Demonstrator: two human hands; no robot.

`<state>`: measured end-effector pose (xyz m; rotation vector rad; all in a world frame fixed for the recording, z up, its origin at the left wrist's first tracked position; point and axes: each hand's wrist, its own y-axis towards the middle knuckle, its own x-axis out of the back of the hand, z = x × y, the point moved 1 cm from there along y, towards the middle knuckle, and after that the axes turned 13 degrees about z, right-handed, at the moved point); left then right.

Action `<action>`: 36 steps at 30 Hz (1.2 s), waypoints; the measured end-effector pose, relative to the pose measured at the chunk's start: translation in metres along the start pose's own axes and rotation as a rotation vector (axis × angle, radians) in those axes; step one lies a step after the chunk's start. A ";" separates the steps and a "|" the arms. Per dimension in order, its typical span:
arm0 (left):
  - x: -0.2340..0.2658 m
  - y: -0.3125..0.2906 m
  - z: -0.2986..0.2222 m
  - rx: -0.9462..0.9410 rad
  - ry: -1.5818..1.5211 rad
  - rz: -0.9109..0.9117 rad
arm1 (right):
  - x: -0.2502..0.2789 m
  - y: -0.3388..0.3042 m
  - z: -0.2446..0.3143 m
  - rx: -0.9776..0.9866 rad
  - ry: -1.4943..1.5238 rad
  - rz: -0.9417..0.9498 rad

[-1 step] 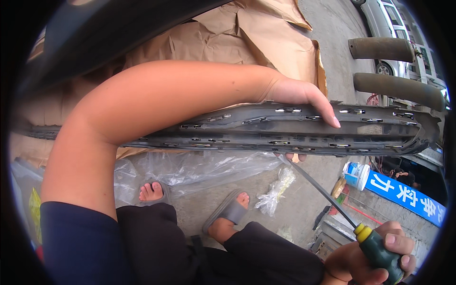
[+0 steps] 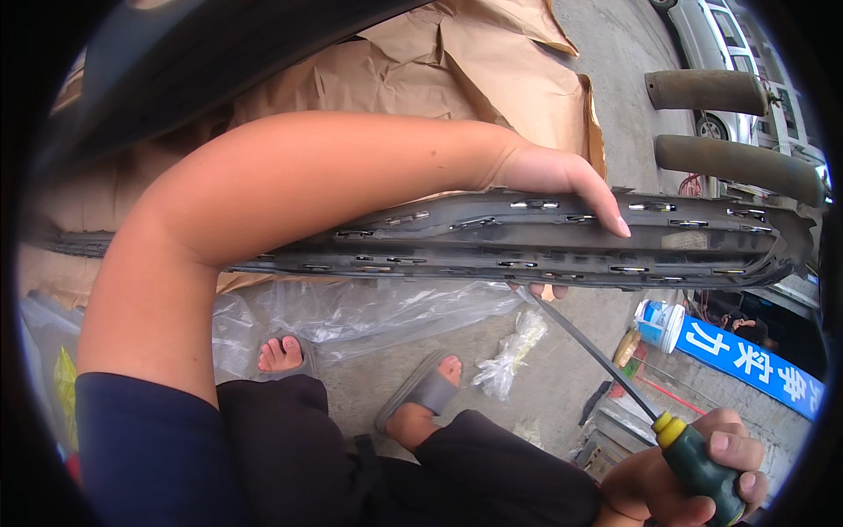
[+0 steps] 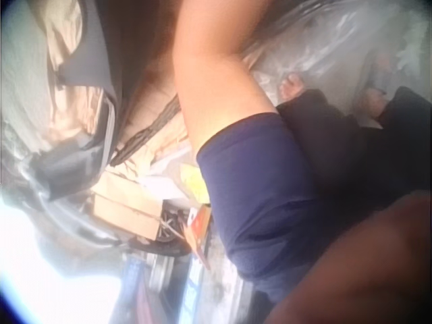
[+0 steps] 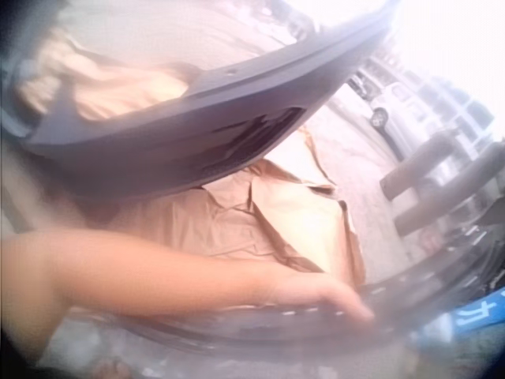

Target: The person assembles a car trim piece by hand, aligning and pressing components together. They then use a screwdriver to adjust or secure parts of the trim.

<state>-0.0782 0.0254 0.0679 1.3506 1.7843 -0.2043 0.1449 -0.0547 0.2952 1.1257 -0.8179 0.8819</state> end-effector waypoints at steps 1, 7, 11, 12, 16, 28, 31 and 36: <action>0.001 0.000 0.000 -0.014 0.032 -0.057 | 0.000 0.000 -0.001 0.010 0.017 0.026; 0.001 -0.005 0.001 -0.003 0.095 -0.212 | 0.012 0.006 -0.005 0.054 0.042 0.126; 0.003 -0.005 0.004 0.049 0.089 -0.184 | 0.012 0.013 -0.002 0.058 0.007 0.318; 0.003 -0.005 0.005 0.062 0.090 -0.174 | 0.010 0.012 -0.002 0.059 -0.014 0.278; 0.005 -0.005 0.008 0.103 0.081 -0.123 | 0.006 0.009 -0.008 0.172 -0.023 0.222; 0.007 -0.007 0.004 0.079 0.081 -0.250 | 0.011 0.017 -0.005 0.377 0.136 0.539; 0.008 -0.008 0.005 0.077 0.073 -0.274 | 0.010 0.004 -0.008 0.294 0.104 0.536; 0.010 -0.010 0.007 0.116 0.065 -0.283 | -0.001 -0.025 -0.016 0.154 0.051 0.240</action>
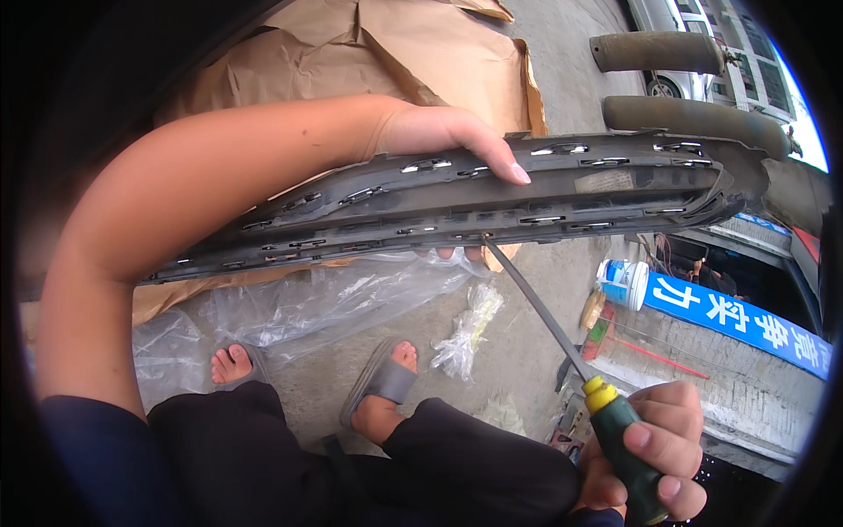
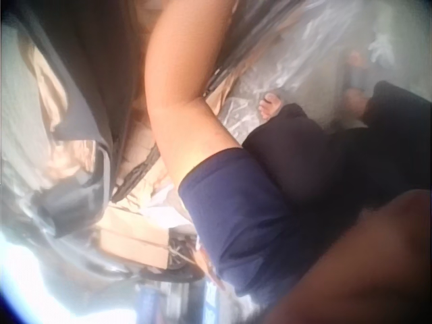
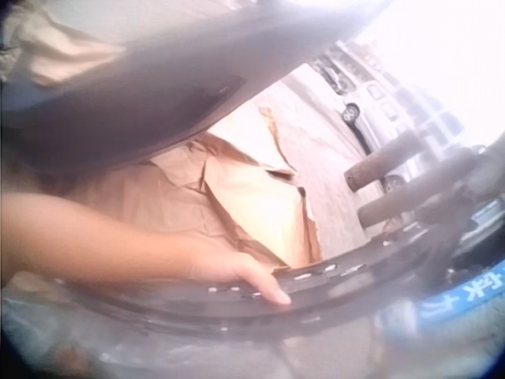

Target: The person assembles a car trim piece by hand, aligning and pressing components together. They then use a screwdriver to adjust or secure parts of the trim.

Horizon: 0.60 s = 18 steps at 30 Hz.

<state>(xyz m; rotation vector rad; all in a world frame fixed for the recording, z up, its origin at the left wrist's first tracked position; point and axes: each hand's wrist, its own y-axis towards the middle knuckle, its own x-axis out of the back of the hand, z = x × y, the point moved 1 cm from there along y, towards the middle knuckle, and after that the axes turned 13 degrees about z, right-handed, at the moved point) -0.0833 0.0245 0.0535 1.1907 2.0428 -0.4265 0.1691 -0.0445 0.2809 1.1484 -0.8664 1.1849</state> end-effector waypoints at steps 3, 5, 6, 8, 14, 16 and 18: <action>0.000 -0.001 0.001 0.024 -0.012 0.003 | -0.006 -0.006 0.005 -0.258 -0.109 -0.108; 0.000 -0.001 0.001 0.038 -0.017 0.009 | -0.006 -0.005 0.004 -0.245 -0.104 -0.070; 0.000 -0.001 0.002 0.046 -0.025 0.012 | -0.005 -0.004 0.002 -0.238 -0.099 -0.051; 0.000 -0.002 0.003 0.057 -0.031 0.016 | -0.004 -0.001 0.000 -0.198 -0.070 0.022; -0.002 -0.002 0.000 0.075 0.012 0.008 | -0.010 0.007 -0.002 -0.300 -0.018 -0.022; -0.002 -0.003 -0.002 0.099 0.040 -0.054 | -0.008 0.016 -0.006 -0.287 0.022 0.014; -0.003 -0.003 -0.003 0.073 0.079 -0.054 | -0.005 0.029 -0.008 -0.235 0.049 0.110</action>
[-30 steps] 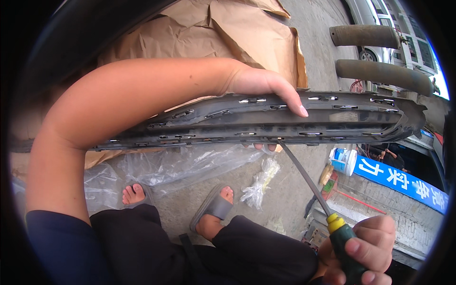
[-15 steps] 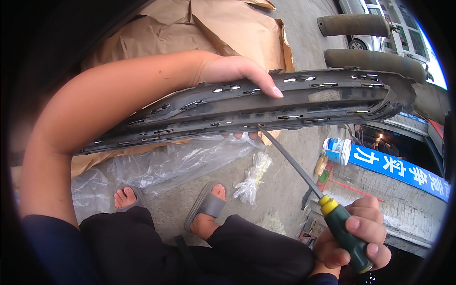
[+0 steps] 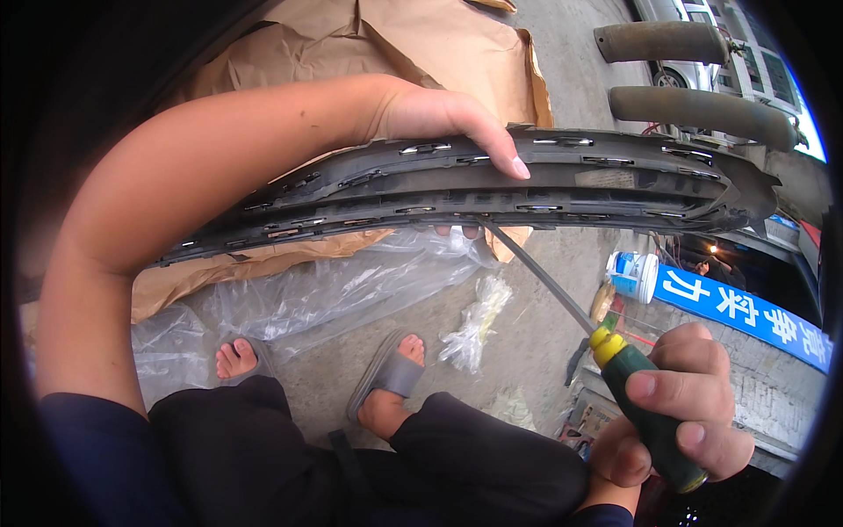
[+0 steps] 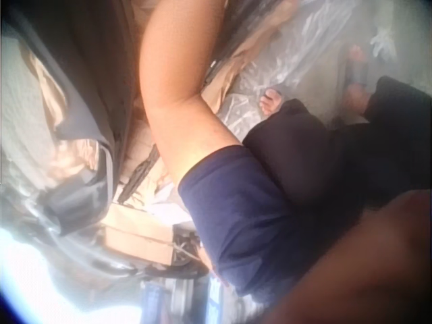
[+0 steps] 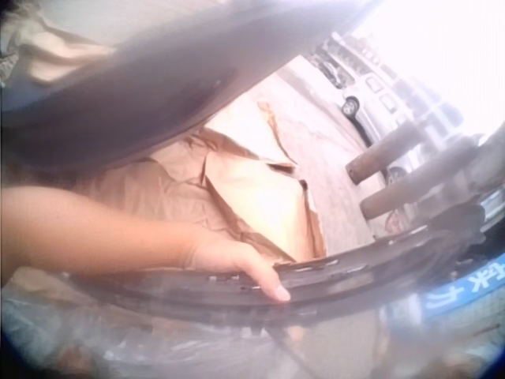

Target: The person assembles a car trim piece by hand, aligning and pressing components together. They then use a screwdriver to adjust or secure parts of the trim.

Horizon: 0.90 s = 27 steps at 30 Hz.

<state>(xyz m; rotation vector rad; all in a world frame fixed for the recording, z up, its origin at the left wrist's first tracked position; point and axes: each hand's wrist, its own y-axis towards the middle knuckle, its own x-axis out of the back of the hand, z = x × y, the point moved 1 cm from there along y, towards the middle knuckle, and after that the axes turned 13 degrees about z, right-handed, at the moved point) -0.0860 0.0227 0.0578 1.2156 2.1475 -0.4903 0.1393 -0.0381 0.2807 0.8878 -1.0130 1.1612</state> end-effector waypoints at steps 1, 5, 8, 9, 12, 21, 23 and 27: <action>0.000 0.000 0.000 -0.011 0.014 -0.037 | 0.004 0.006 0.001 0.025 0.007 0.051; 0.003 0.000 0.000 -0.052 0.055 -0.148 | 0.015 0.016 0.007 0.288 0.042 0.347; 0.011 -0.003 -0.005 -0.155 0.152 -0.153 | 0.003 0.005 0.013 0.324 -0.043 0.302; 0.014 -0.004 -0.006 -0.185 0.175 -0.162 | -0.002 0.000 0.012 0.323 -0.078 0.311; 0.021 -0.008 -0.009 -0.249 0.179 -0.197 | -0.010 -0.012 0.015 0.265 -0.092 0.390; 0.030 -0.011 -0.012 -0.322 0.233 -0.265 | -0.031 -0.041 0.005 0.231 -0.079 0.349; 0.031 -0.012 -0.013 -0.335 0.233 -0.285 | -0.035 -0.045 0.002 0.221 -0.092 0.350; 0.025 -0.014 -0.020 -0.421 0.275 -0.297 | -0.052 -0.050 -0.020 0.437 -0.275 0.228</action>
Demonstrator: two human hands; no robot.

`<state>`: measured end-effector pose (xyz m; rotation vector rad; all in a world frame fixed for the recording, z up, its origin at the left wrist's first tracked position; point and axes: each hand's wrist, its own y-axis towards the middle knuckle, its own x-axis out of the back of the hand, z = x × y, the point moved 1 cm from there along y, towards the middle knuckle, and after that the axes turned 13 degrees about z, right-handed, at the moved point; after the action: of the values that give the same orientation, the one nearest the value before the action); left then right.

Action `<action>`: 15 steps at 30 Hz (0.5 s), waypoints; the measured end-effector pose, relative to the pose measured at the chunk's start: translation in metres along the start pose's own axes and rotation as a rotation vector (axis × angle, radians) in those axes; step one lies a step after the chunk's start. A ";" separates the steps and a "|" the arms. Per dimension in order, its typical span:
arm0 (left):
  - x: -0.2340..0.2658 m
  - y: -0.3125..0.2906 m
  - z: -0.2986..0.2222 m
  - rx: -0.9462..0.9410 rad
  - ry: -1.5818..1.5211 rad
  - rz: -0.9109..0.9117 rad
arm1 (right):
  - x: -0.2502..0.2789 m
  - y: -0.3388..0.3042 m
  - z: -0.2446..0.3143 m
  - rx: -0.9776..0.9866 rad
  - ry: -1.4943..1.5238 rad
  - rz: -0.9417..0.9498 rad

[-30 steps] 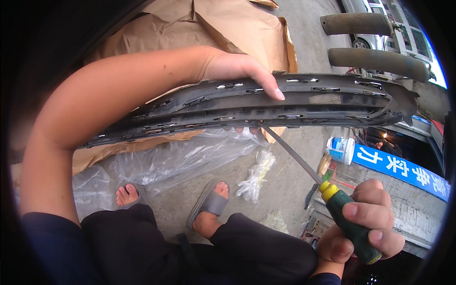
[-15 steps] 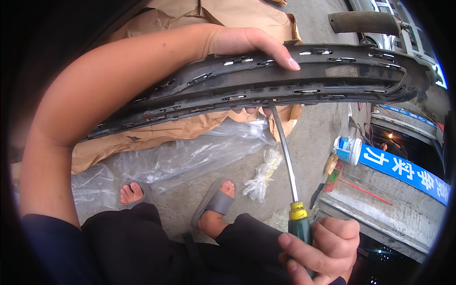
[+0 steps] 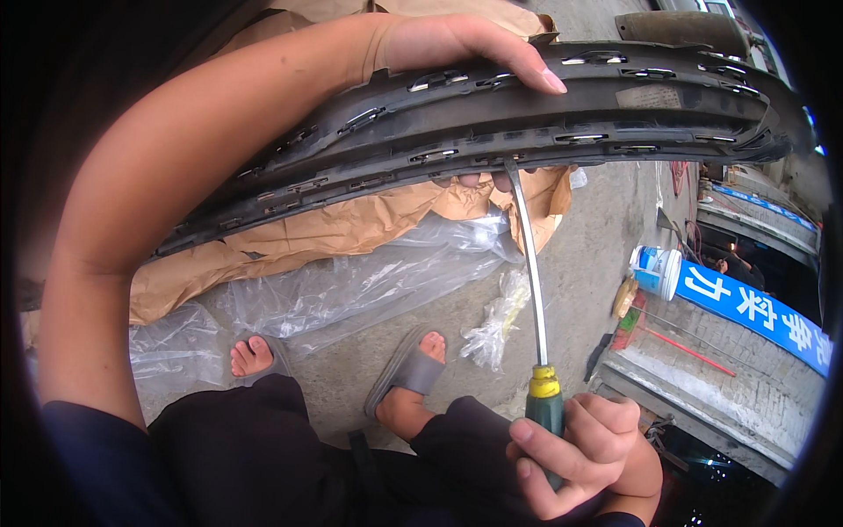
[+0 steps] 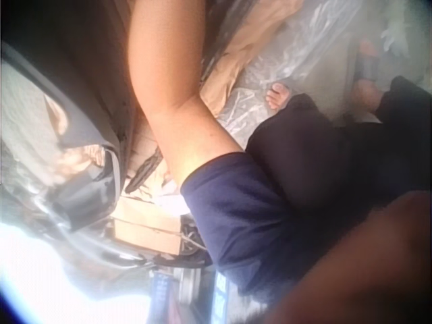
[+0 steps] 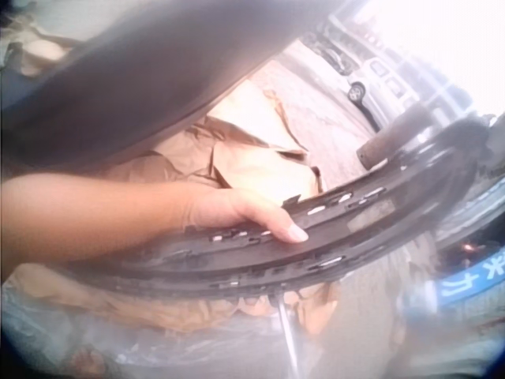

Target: The person assembles a car trim piece by hand, aligning and pressing components together. They then use a screwdriver to adjust or secure parts of the trim.

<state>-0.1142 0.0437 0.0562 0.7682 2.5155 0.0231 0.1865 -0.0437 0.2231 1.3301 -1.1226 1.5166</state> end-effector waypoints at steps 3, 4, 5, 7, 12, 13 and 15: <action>0.003 -0.004 -0.020 0.019 0.218 0.068 | -0.011 0.002 0.004 -0.009 -0.066 -0.007; 0.000 -0.005 -0.020 0.035 0.120 0.087 | -0.013 0.003 0.006 -0.009 -0.080 -0.015; -0.003 -0.006 -0.021 0.050 0.022 0.107 | -0.015 0.005 0.008 -0.005 -0.100 -0.019; -0.003 -0.011 -0.026 -0.077 0.103 0.063 | -0.017 0.007 0.009 0.007 -0.130 -0.036; 0.001 0.001 -0.025 -0.114 0.301 0.096 | -0.023 0.015 0.013 -0.033 -0.150 -0.059; -0.001 -0.003 -0.018 -0.016 0.085 0.090 | -0.021 0.018 0.013 -0.065 -0.105 -0.081; -0.005 -0.004 0.001 0.208 -0.056 -0.010 | -0.008 0.026 0.014 -0.130 -0.022 -0.120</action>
<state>-0.1122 0.0380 0.0571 0.8259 2.4943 -0.2638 0.1661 -0.0640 0.2133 1.3044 -1.1155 1.3237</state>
